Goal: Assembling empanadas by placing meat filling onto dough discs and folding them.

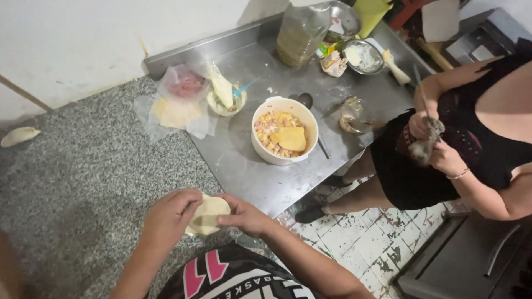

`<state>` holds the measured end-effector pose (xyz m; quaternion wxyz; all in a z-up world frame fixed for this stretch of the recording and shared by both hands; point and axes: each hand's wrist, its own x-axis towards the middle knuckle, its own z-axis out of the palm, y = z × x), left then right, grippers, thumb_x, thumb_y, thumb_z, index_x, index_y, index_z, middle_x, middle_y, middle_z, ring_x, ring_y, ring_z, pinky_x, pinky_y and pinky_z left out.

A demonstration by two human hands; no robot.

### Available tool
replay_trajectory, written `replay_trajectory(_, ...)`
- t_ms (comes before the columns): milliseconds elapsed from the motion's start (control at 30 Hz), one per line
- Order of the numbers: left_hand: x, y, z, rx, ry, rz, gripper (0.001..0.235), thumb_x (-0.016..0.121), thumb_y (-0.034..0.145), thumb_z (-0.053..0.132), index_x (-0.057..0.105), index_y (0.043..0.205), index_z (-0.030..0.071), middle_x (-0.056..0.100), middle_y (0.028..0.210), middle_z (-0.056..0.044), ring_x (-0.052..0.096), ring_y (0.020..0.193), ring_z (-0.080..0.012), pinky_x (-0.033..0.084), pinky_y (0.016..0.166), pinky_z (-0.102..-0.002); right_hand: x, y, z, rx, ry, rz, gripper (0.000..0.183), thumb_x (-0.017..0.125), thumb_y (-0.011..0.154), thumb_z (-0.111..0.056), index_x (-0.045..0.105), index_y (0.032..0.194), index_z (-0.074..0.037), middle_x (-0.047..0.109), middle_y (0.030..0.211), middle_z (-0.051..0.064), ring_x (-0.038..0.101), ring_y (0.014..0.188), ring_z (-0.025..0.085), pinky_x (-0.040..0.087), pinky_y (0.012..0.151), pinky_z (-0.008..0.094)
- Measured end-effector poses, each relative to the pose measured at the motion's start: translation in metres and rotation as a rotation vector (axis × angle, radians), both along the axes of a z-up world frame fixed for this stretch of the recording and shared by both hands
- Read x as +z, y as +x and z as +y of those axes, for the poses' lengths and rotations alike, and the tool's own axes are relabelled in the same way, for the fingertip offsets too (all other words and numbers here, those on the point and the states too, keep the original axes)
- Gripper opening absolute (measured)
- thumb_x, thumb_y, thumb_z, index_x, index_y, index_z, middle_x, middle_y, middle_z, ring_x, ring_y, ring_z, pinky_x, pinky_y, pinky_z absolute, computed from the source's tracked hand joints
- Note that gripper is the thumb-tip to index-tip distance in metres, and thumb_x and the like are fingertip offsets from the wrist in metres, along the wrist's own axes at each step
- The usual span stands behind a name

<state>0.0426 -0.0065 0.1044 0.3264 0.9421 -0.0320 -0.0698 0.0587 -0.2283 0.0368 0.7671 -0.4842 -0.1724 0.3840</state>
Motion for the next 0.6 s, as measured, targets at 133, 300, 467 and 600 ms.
replay_trajectory(133, -0.01, 0.02, -0.009, -0.241, 0.069, -0.319, 0.016, 0.067, 0.089, 0.018, 0.076, 0.102, 0.02, 0.071, 0.114, 0.004, 0.064, 0.107, -0.0211, 0.051, 0.09, -0.038, -0.003, -0.005, 0.001, -0.122, 0.146, 0.239, 0.06, 0.076, 0.089, -0.052, 0.065, 0.123, -0.004, 0.069, 0.11, 0.003, 0.064, 0.1, 0.017, 0.051, 0.091, 0.031)
replay_trajectory(300, -0.015, 0.027, -0.03, -0.392, 0.216, -0.55, 0.037, 0.085, 0.066, 0.018, 0.071, 0.101, 0.017, 0.067, 0.111, -0.004, 0.063, 0.101, -0.027, 0.052, 0.087, -0.043, 0.024, -0.006, 0.0, -0.229, 0.149, 0.399, 0.063, 0.058, 0.094, -0.06, 0.064, 0.126, -0.006, 0.064, 0.121, 0.007, 0.061, 0.109, 0.022, 0.052, 0.093, 0.034)
replay_trajectory(467, -0.019, 0.032, -0.043, -0.521, 0.258, -0.51, 0.035, 0.081, 0.069, 0.013, 0.069, 0.102, 0.016, 0.069, 0.109, -0.005, 0.066, 0.102, -0.025, 0.055, 0.093, -0.041, 0.021, -0.005, -0.001, -0.285, 0.225, 0.489, 0.04, 0.075, 0.089, -0.047, 0.069, 0.103, -0.01, 0.062, 0.086, -0.005, 0.055, 0.069, 0.007, 0.045, 0.054, 0.018)
replay_trajectory(600, -0.031, 0.034, -0.047, -0.581, 0.234, -0.582, 0.039, 0.076, 0.069, 0.006, 0.067, 0.106, 0.012, 0.068, 0.114, -0.005, 0.065, 0.105, -0.0262, 0.054, 0.09, -0.041, 0.005, -0.003, -0.005, -0.404, 0.219, 0.642, 0.036, 0.078, 0.087, -0.034, 0.069, 0.109, -0.007, 0.069, 0.096, 0.001, 0.067, 0.081, 0.015, 0.056, 0.061, 0.022)
